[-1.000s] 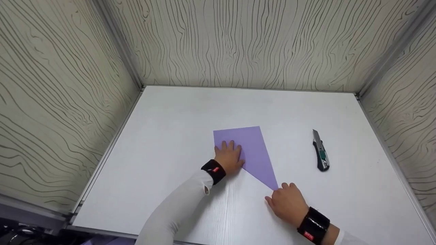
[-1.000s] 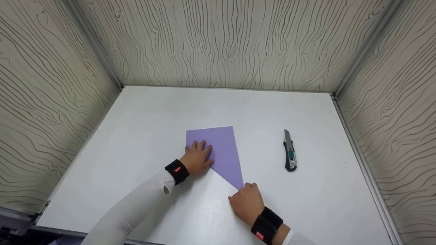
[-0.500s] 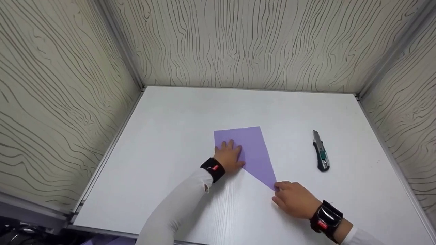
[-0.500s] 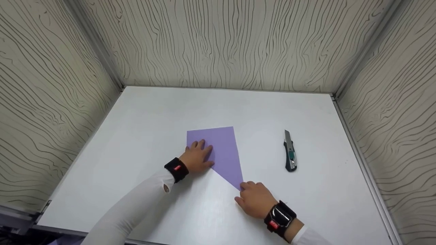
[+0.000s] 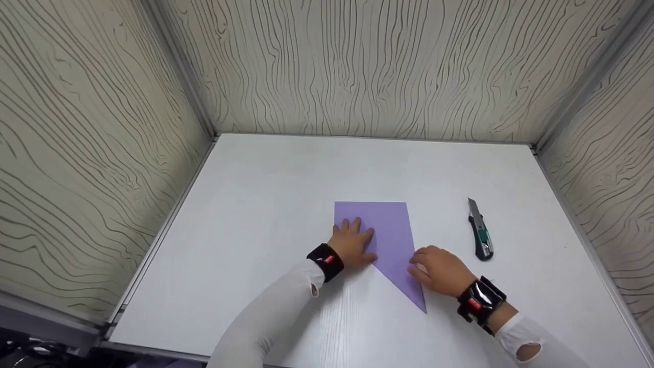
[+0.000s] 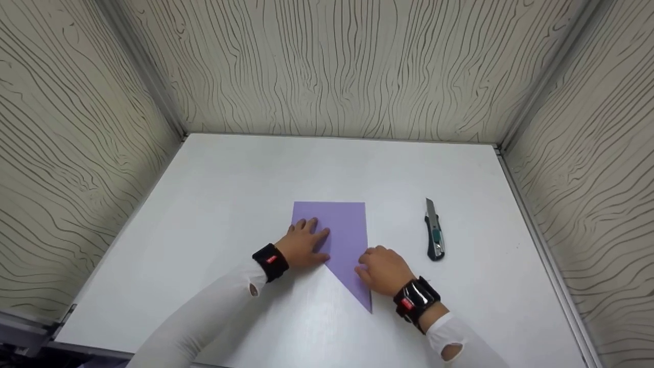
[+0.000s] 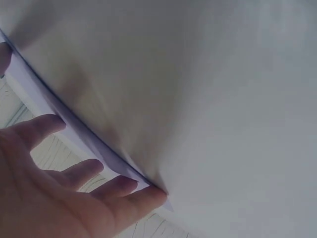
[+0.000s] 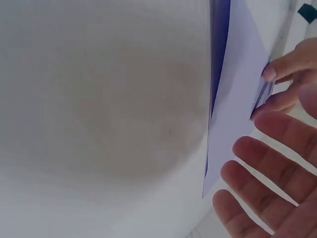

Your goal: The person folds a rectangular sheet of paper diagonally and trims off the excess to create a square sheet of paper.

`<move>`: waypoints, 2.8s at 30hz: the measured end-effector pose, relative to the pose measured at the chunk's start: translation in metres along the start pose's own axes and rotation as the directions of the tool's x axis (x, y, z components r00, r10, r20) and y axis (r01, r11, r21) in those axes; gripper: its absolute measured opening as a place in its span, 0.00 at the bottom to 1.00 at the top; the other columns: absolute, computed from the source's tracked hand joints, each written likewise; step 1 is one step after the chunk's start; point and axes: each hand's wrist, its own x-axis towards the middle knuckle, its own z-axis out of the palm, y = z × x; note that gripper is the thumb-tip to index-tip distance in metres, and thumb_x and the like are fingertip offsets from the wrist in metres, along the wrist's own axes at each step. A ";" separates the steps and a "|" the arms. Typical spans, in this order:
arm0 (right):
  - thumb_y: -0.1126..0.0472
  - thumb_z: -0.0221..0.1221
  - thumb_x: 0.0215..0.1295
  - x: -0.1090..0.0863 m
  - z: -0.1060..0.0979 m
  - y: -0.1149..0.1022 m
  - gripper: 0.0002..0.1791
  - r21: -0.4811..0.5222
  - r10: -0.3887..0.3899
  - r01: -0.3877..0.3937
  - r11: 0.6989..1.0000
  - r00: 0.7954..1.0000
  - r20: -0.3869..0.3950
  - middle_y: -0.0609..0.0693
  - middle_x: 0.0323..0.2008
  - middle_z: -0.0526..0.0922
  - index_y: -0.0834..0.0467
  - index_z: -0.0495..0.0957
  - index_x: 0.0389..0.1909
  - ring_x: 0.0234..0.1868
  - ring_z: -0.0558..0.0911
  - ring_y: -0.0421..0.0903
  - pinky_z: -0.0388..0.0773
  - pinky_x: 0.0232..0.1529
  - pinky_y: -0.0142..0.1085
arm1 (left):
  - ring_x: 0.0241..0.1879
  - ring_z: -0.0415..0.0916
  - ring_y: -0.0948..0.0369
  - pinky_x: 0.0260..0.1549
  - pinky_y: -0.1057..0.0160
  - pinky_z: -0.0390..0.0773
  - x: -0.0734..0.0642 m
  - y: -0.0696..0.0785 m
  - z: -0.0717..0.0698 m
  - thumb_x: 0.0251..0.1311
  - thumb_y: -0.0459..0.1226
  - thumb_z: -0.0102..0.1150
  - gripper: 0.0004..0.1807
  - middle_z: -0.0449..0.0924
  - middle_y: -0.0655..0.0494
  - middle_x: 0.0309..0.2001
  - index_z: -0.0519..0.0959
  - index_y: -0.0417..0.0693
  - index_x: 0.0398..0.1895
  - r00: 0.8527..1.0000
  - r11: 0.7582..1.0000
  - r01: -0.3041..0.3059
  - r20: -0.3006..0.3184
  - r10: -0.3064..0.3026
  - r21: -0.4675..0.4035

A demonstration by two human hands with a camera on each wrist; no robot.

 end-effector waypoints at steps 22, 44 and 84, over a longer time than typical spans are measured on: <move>0.42 0.72 0.69 0.082 0.018 0.076 0.55 0.126 0.265 -0.281 0.951 0.956 0.127 0.76 0.82 0.57 0.72 0.58 0.82 0.82 0.58 0.75 0.55 0.83 0.66 | 0.80 0.62 0.37 0.74 0.30 0.69 0.001 0.019 -0.001 0.71 0.67 0.59 0.42 0.64 0.42 0.82 0.68 0.64 0.84 0.999 0.998 -0.029 0.018 0.028 0.055; 0.57 0.73 0.67 0.085 0.014 0.068 0.44 0.332 0.283 -0.293 0.897 0.956 0.079 0.76 0.69 0.76 0.71 0.65 0.78 0.69 0.77 0.75 0.73 0.72 0.67 | 0.79 0.63 0.38 0.73 0.31 0.70 0.003 0.019 0.002 0.65 0.74 0.59 0.52 0.64 0.42 0.82 0.63 0.63 0.86 0.999 0.990 -0.045 0.031 0.041 0.131; 0.69 0.69 0.67 0.079 -0.021 0.048 0.23 0.693 0.480 -0.342 0.634 0.877 -0.006 0.66 0.51 0.90 0.77 0.82 0.60 0.42 0.81 0.38 0.77 0.42 0.24 | 0.78 0.65 0.35 0.75 0.44 0.73 0.019 -0.036 -0.024 0.62 0.45 0.77 0.61 0.54 0.28 0.83 0.47 0.34 0.87 0.915 0.803 0.101 -0.261 -0.306 -0.587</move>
